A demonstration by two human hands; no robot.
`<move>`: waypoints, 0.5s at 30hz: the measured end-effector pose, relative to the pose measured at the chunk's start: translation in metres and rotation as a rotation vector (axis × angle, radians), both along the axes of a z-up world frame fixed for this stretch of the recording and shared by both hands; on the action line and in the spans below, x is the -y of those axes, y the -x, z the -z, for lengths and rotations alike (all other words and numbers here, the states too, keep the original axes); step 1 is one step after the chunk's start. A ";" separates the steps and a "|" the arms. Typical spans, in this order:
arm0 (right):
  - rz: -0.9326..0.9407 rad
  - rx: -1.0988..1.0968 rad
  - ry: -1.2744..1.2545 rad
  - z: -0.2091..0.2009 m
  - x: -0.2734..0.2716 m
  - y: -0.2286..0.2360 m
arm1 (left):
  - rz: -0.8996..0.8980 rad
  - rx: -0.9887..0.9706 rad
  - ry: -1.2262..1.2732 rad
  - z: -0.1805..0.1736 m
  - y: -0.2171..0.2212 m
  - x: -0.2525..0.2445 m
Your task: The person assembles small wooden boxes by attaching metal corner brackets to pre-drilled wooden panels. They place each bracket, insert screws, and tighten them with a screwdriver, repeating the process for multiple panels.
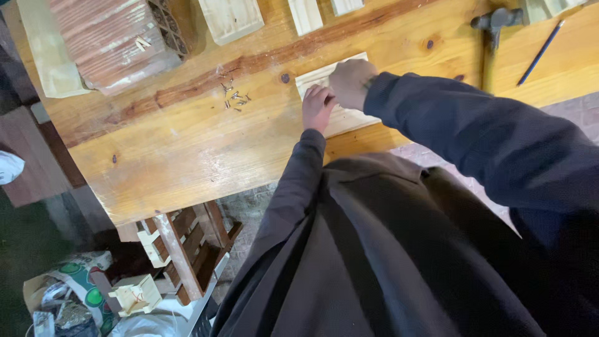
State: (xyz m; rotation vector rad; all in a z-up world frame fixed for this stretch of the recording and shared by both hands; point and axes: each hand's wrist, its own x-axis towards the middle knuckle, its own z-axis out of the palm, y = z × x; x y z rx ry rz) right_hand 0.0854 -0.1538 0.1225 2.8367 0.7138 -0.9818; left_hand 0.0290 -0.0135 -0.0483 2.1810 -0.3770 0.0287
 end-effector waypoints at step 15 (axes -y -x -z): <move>-0.695 0.422 -0.293 0.043 0.015 0.004 | -0.006 0.115 -0.064 0.034 -0.003 -0.001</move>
